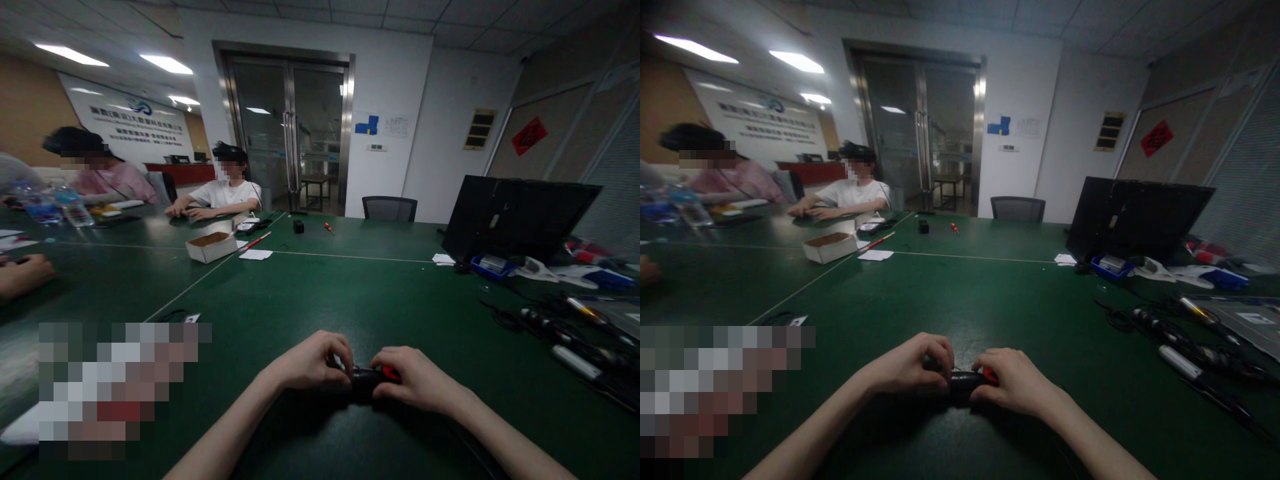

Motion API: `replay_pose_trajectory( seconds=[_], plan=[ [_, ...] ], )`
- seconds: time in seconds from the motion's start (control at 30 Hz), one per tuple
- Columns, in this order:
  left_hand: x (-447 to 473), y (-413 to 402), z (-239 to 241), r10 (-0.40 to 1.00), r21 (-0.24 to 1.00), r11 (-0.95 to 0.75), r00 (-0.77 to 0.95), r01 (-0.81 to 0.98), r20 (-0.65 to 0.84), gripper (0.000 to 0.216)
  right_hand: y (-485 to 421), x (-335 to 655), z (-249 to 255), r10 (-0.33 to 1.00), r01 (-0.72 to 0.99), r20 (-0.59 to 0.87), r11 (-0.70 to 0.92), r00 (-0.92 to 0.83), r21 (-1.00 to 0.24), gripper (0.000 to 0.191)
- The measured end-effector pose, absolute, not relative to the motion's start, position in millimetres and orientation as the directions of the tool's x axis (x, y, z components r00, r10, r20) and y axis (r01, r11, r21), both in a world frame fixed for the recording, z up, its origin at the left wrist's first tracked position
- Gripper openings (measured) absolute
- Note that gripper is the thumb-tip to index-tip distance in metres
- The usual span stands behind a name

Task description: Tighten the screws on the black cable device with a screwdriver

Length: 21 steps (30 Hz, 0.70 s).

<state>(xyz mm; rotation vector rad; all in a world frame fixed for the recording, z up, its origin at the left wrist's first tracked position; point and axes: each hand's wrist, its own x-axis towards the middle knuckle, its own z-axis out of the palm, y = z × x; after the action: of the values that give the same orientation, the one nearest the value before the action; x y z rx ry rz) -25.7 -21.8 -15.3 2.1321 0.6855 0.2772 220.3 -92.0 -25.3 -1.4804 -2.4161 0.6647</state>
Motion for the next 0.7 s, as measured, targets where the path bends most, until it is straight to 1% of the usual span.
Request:
replay_pose_trajectory(
  seconds=[0.27,0.5,0.7],
  plan=[
    [-25.6,-22.8,-15.5,0.582,0.792,-0.471,0.812,0.389,-0.052,0.005,-90.3,221.9,-25.9,0.874,0.785,-0.043,0.412,-0.484,-0.463,0.032],
    [-24.6,-21.8,-19.2,0.581,0.819,-0.462,0.814,0.341,-0.011,0.007,-89.7,221.3,-27.3,0.872,0.779,-0.035,0.417,-0.488,-0.469,0.031],
    [-24.5,-19.3,-22.8,0.566,0.830,-0.451,0.824,0.328,-0.019,0.007,-88.8,222.0,-30.3,0.875,0.781,-0.030,0.416,-0.484,-0.466,0.032]
  ],
)
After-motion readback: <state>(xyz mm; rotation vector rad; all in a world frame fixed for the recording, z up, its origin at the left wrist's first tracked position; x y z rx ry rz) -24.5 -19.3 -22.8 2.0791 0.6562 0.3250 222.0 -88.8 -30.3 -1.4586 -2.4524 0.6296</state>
